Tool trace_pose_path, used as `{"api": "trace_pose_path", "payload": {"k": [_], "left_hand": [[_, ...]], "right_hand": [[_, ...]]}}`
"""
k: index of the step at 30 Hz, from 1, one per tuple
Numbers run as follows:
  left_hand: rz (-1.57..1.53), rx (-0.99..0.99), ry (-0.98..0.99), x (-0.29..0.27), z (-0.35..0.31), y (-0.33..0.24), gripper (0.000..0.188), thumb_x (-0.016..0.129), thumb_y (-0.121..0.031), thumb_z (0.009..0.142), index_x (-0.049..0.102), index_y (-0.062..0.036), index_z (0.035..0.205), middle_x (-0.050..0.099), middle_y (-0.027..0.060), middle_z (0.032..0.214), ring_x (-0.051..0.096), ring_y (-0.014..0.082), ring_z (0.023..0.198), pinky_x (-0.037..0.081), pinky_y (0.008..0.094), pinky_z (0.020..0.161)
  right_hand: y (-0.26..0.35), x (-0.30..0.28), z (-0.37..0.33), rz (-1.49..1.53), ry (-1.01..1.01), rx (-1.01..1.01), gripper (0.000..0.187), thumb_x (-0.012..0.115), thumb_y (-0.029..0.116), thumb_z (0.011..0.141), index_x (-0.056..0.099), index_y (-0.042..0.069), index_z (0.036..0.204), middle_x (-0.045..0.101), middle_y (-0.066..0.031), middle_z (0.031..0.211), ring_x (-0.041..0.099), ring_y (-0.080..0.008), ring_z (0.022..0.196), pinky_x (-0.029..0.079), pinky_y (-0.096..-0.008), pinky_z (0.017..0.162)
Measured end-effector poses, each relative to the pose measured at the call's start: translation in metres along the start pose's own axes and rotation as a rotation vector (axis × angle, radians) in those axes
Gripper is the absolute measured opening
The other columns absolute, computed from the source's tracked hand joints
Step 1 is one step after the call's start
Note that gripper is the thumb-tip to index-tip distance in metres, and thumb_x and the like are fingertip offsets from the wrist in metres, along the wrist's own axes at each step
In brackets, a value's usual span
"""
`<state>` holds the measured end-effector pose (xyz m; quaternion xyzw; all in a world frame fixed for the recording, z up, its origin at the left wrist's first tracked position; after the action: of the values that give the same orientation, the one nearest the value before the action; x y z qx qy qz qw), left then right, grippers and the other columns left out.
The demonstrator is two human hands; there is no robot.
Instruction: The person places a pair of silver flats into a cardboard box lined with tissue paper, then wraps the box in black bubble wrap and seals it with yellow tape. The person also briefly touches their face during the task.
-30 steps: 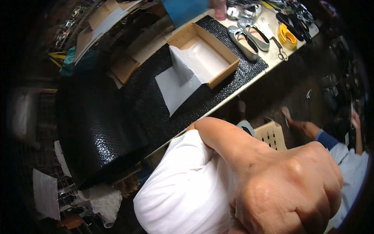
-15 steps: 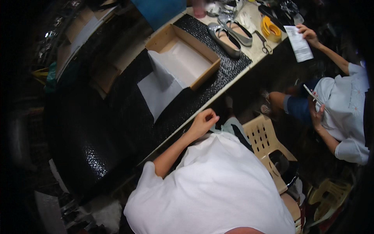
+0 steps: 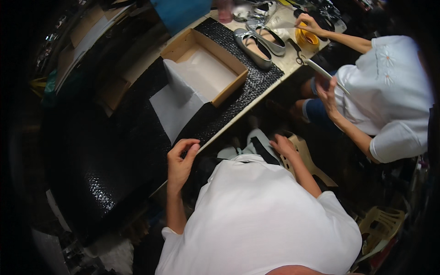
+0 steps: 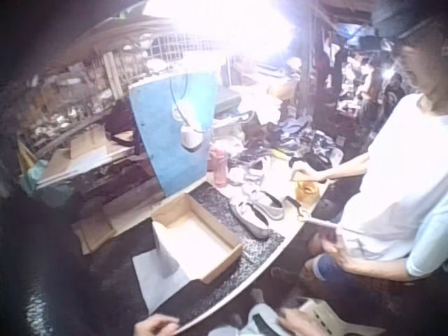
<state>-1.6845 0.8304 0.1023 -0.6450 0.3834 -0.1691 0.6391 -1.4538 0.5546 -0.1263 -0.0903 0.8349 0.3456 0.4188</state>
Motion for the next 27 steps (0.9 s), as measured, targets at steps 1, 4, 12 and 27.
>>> {"api": "trace_pose_path", "payload": {"k": [1, 4, 12, 27], "left_hand": [[-0.021, -0.082, -0.064, -0.007, -0.006, 0.013, 0.013, 0.063, -0.009, 0.088, 0.066, 0.0008, 0.096, 0.065, 0.0038, 0.085, 0.059, 0.0101, 0.077, 0.047, 0.0237, 0.073], [-0.134, -0.137, -0.160, -0.013, -0.018, 0.034, 0.013, 0.062, -0.009, 0.090, 0.066, 0.0011, 0.096, 0.065, 0.0039, 0.084, 0.060, 0.0097, 0.076, 0.048, 0.0230, 0.074], [-0.298, -0.177, -0.226, 0.003, -0.013, 0.043, 0.015, 0.061, -0.012, 0.091, 0.066, 0.0001, 0.098, 0.067, 0.0058, 0.083, 0.063, 0.0103, 0.077, 0.050, 0.0244, 0.075], [-0.437, -0.253, -0.238, 0.043, 0.025, 0.027, 0.015, 0.059, -0.009, 0.092, 0.064, 0.0021, 0.100, 0.066, 0.0081, 0.085, 0.062, 0.0124, 0.080, 0.050, 0.0256, 0.078]], "right_hand": [[0.018, -0.004, 0.007, -0.032, 0.063, -0.016, 0.033, 0.060, 0.032, 0.086, 0.059, 0.001, 0.097, 0.065, -0.0215, 0.093, 0.061, -0.0404, 0.093, 0.047, -0.0472, 0.079], [0.050, -0.015, 0.014, -0.111, 0.116, -0.072, 0.030, 0.060, 0.031, 0.086, 0.058, 0.002, 0.095, 0.065, -0.0213, 0.092, 0.062, -0.0393, 0.091, 0.048, -0.0473, 0.078], [0.095, -0.039, 0.062, -0.156, 0.086, -0.347, 0.025, 0.061, 0.026, 0.086, 0.055, 0.003, 0.094, 0.063, -0.0197, 0.087, 0.062, -0.0382, 0.084, 0.049, -0.0477, 0.073], [0.123, -0.108, 0.143, -0.135, -0.194, -0.442, 0.029, 0.065, 0.013, 0.080, 0.055, 0.001, 0.105, 0.051, -0.0185, 0.118, 0.049, -0.0356, 0.112, 0.044, -0.0425, 0.088]]}}
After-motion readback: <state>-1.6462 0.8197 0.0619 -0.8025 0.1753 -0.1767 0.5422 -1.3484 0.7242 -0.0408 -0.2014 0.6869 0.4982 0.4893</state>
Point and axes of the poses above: each hand's wrist, its own z-axis towards the middle knuckle, its own x-axis out of the palm, y = z × x, the point moved 10 cm from there along z, towards the middle knuckle
